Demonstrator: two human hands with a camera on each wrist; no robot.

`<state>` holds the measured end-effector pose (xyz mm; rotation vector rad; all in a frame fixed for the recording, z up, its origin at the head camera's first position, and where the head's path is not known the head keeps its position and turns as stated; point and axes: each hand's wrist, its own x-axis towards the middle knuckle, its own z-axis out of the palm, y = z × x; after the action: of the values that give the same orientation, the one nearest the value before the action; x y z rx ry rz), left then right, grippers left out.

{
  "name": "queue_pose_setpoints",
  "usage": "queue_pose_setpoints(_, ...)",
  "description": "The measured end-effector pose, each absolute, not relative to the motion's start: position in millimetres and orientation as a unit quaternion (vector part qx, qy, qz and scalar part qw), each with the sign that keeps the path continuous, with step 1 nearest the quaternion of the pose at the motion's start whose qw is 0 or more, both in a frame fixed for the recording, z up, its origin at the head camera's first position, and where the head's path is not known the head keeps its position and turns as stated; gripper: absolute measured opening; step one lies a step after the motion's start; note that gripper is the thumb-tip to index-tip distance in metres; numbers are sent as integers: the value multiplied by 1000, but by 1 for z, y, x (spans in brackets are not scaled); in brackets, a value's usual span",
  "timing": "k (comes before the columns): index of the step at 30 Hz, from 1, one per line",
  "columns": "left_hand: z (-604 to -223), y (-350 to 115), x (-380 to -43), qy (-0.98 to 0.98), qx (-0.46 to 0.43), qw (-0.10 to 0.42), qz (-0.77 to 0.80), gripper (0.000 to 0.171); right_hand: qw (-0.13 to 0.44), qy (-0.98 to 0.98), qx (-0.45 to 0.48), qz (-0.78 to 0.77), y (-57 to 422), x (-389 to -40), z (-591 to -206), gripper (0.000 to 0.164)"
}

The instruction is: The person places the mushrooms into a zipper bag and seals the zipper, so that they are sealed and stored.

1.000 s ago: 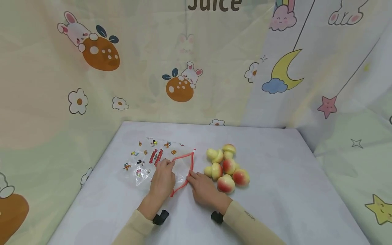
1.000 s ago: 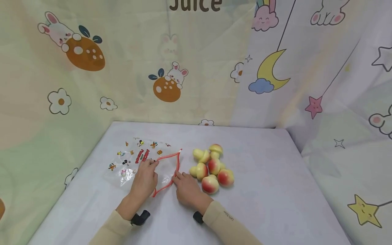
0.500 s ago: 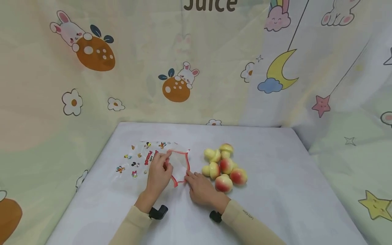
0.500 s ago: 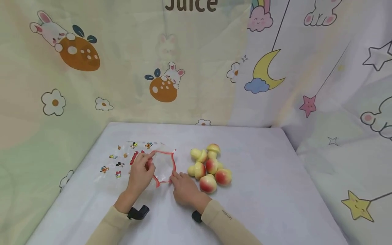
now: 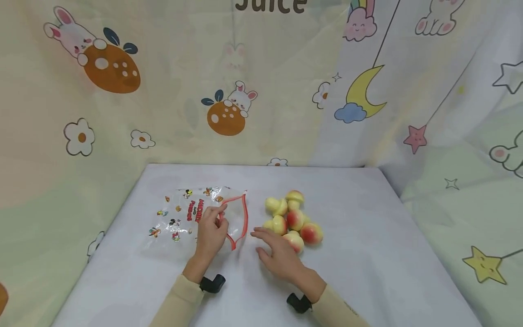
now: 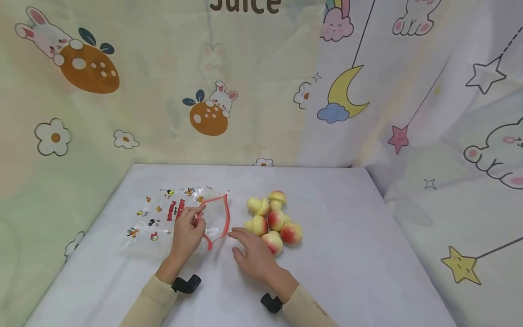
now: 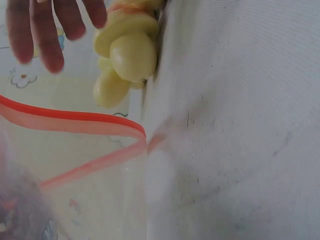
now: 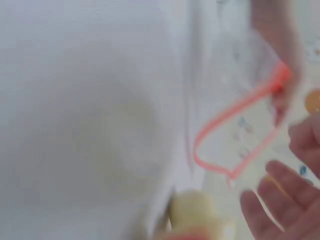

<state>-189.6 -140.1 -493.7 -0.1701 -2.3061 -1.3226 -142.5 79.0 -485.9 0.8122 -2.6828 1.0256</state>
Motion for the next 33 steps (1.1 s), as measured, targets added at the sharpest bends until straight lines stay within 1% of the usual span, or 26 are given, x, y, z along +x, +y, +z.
queue_pose_setpoints(2,-497,-141,-191,-834,-69,239,-493,37,155,-886,254,355,92,-139,-482,37)
queue_pose_setpoints(4,-501,-143,-192,-828,-71,243,-500,36,220,-879,236,351,105,-139,-483,34)
queue_pose_setpoints(7,-506,-149,-193,-823,-76,252,-504,36,276,-877,213,332,118,-139,-485,33)
queue_pose_setpoints(9,-507,-153,-193,-820,-78,259,-504,36,289,-876,207,325,123,-139,-486,33)
queue_pose_setpoints(13,-508,-153,-190,-811,-87,260,-516,36,280,-892,180,306,128,-137,-490,37)
queue_pose_setpoints(19,-516,-146,-185,-784,-100,252,-558,37,218,-932,118,266,133,-130,-503,52)
queue_pose_setpoints(22,-519,-145,-184,-775,-102,257,-568,38,202,-937,105,264,132,-128,-510,52)
queue_pose_setpoints(27,-517,-143,-183,-771,-99,269,-569,37,199,-936,89,276,131,-124,-517,55)
queue_pose_setpoints(30,-507,-142,-177,-768,-104,277,-569,35,183,-933,81,298,130,-121,-517,57)
queue_pose_setpoints(33,-495,-141,-171,-762,-113,284,-570,35,155,-931,70,323,128,-118,-517,57)
